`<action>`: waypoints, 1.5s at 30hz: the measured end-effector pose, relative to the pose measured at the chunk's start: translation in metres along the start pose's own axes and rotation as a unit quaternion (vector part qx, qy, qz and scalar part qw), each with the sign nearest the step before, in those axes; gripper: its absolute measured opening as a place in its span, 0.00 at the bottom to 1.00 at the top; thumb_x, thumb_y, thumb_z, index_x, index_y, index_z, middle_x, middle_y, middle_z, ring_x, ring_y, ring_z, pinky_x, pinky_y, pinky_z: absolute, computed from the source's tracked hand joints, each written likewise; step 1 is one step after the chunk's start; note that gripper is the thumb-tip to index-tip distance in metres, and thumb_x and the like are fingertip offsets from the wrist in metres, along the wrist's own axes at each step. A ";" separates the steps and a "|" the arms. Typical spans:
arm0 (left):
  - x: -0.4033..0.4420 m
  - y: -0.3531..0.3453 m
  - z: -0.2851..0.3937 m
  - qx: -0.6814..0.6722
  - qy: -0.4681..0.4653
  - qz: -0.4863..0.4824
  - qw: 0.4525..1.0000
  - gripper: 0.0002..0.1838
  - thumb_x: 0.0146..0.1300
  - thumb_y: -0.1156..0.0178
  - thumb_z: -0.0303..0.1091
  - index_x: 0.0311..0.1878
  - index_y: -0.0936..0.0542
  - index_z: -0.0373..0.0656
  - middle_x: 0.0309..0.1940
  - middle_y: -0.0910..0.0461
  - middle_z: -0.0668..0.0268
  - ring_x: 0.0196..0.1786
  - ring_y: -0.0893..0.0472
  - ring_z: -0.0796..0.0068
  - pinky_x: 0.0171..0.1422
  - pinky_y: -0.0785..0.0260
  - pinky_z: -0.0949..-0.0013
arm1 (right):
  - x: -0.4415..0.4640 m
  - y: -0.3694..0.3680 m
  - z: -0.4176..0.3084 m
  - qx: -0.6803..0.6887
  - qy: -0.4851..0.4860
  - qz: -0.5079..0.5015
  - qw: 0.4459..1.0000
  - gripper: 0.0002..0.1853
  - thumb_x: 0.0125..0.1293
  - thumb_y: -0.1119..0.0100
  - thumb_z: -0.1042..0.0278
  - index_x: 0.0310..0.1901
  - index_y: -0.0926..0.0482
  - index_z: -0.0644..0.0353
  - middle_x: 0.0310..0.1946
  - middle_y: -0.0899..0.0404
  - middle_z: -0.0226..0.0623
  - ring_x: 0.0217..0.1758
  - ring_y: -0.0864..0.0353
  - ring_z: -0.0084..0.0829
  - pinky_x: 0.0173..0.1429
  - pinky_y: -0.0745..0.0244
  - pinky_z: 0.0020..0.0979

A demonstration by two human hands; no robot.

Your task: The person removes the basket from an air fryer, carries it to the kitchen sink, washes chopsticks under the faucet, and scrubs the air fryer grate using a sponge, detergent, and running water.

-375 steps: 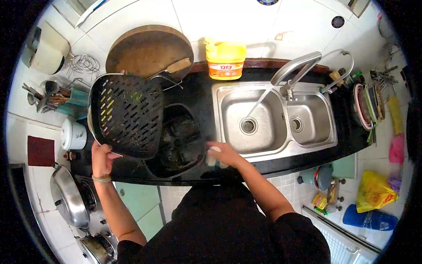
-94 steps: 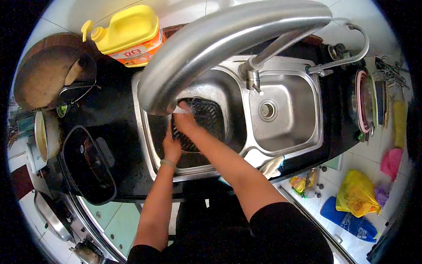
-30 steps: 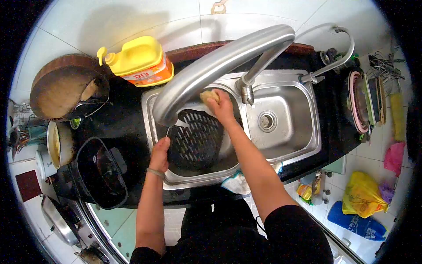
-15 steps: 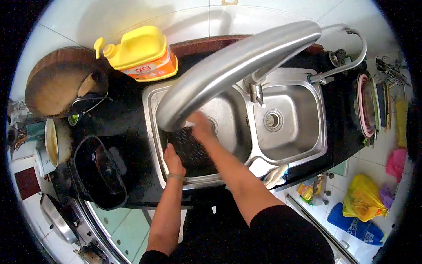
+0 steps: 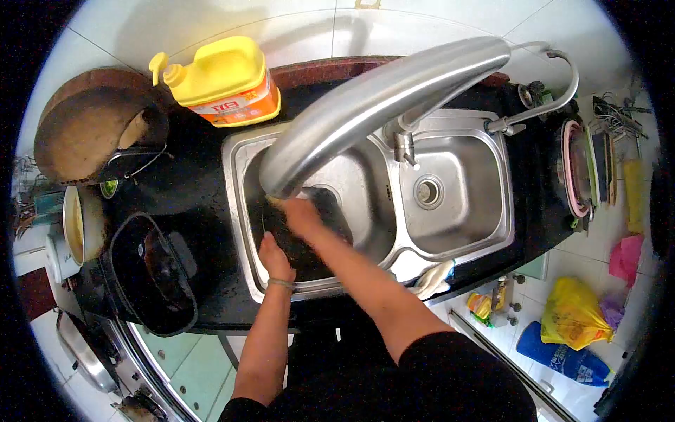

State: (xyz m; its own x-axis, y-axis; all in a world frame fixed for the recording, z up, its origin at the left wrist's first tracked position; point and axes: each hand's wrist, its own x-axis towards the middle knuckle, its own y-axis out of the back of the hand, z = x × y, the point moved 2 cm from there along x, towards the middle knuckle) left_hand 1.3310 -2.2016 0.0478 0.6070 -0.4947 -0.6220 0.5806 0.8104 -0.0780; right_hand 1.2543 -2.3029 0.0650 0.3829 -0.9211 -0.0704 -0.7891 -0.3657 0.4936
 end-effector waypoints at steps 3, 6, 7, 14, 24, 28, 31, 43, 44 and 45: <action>-0.006 0.002 0.004 0.032 0.008 0.033 0.999 0.17 0.66 0.54 0.42 0.44 0.26 0.36 0.39 0.24 0.63 0.41 0.25 0.71 0.48 0.33 0.68 | 0.001 0.006 0.079 -0.046 -0.183 0.068 0.980 0.17 0.61 0.57 0.59 0.44 0.28 0.64 0.39 0.27 0.48 0.46 0.28 0.45 0.52 0.34 0.41; -0.007 -0.008 0.006 0.026 0.017 0.032 0.999 0.18 0.67 0.54 0.43 0.44 0.26 0.35 0.39 0.23 0.63 0.40 0.24 0.70 0.48 0.32 0.67 | -0.059 -0.001 0.110 -0.272 -0.198 -0.135 0.932 0.21 0.59 0.52 0.62 0.52 0.34 0.66 0.48 0.30 0.49 0.51 0.32 0.48 0.57 0.37 0.42; -0.007 -0.005 0.007 0.002 0.023 0.010 1.000 0.19 0.67 0.54 0.44 0.45 0.26 0.35 0.39 0.23 0.63 0.40 0.24 0.70 0.48 0.32 0.67 | -0.076 -0.011 0.094 -0.203 -0.164 -0.098 0.960 0.22 0.58 0.50 0.65 0.53 0.34 0.66 0.50 0.32 0.50 0.54 0.34 0.48 0.60 0.40 0.42; 0.005 0.003 -0.004 0.005 -0.004 -0.027 1.000 0.17 0.67 0.56 0.41 0.43 0.26 0.36 0.38 0.24 0.63 0.39 0.25 0.71 0.45 0.32 0.68 | 0.007 -0.027 -0.001 0.069 0.051 -0.011 0.996 0.09 0.57 0.51 0.65 0.35 0.24 0.58 0.39 0.24 0.46 0.44 0.28 0.49 0.46 0.34 0.47; -0.029 -0.047 0.052 -0.092 0.109 -0.110 0.984 0.18 0.66 0.53 0.40 0.53 0.31 0.38 0.43 0.25 0.63 0.42 0.24 0.68 0.49 0.31 0.63 | -0.026 0.107 0.072 -0.248 -0.062 -0.032 0.966 0.15 0.59 0.53 0.68 0.48 0.26 0.56 0.42 0.24 0.48 0.42 0.23 0.44 0.46 0.28 0.40; -0.019 -0.101 0.083 -0.005 0.024 -0.219 0.975 0.19 0.61 0.45 0.39 0.52 0.32 0.42 0.40 0.27 0.65 0.39 0.25 0.70 0.41 0.30 0.63 | -0.047 0.151 0.066 0.066 -0.165 0.112 0.978 0.17 0.63 0.52 0.67 0.54 0.32 0.59 0.40 0.24 0.37 0.39 0.25 0.27 0.44 0.29 0.29; -0.026 -0.121 0.094 0.032 0.091 -0.235 0.967 0.26 0.56 0.38 0.36 0.56 0.37 0.47 0.45 0.29 0.65 0.40 0.26 0.68 0.36 0.30 0.64 | -0.064 0.174 0.030 0.214 -0.178 0.143 0.950 0.20 0.63 0.50 0.66 0.57 0.34 0.60 0.43 0.26 0.35 0.43 0.27 0.25 0.48 0.31 0.27; -0.117 -0.059 0.049 0.529 -0.511 -0.316 0.600 0.17 0.41 0.34 0.33 0.38 0.23 0.44 0.46 0.28 0.60 0.52 0.31 0.56 0.52 0.40 0.54 | -0.100 0.110 0.052 0.375 -0.223 0.163 0.885 0.25 0.47 0.46 0.79 0.51 0.35 0.66 0.41 0.26 0.42 0.42 0.25 0.33 0.43 0.28 0.32; -0.120 -0.054 0.069 0.506 -0.528 -0.272 0.625 0.25 0.39 0.32 0.36 0.44 0.24 0.43 0.50 0.31 0.55 0.55 0.34 0.51 0.59 0.46 0.52 | -0.103 0.115 0.041 0.454 -0.254 0.170 0.837 0.25 0.46 0.48 0.82 0.50 0.35 0.66 0.40 0.26 0.42 0.42 0.25 0.34 0.42 0.27 0.33; -0.115 -0.048 0.082 0.504 -0.511 -0.207 0.664 0.29 0.41 0.32 0.35 0.50 0.28 0.43 0.52 0.33 0.50 0.56 0.35 0.48 0.62 0.48 0.52 | -0.105 0.119 0.032 0.464 -0.284 0.175 0.821 0.25 0.47 0.49 0.83 0.51 0.35 0.65 0.40 0.26 0.41 0.42 0.25 0.36 0.43 0.26 0.36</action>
State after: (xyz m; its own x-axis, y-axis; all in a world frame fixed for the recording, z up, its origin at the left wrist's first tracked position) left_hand 1.2784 -2.2094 0.1870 0.0329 -0.9822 0.1848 0.5682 0.1705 0.8050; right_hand 1.1048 -2.2542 0.1028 -0.0223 -0.8083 -0.5883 -0.9303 0.2323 -0.2838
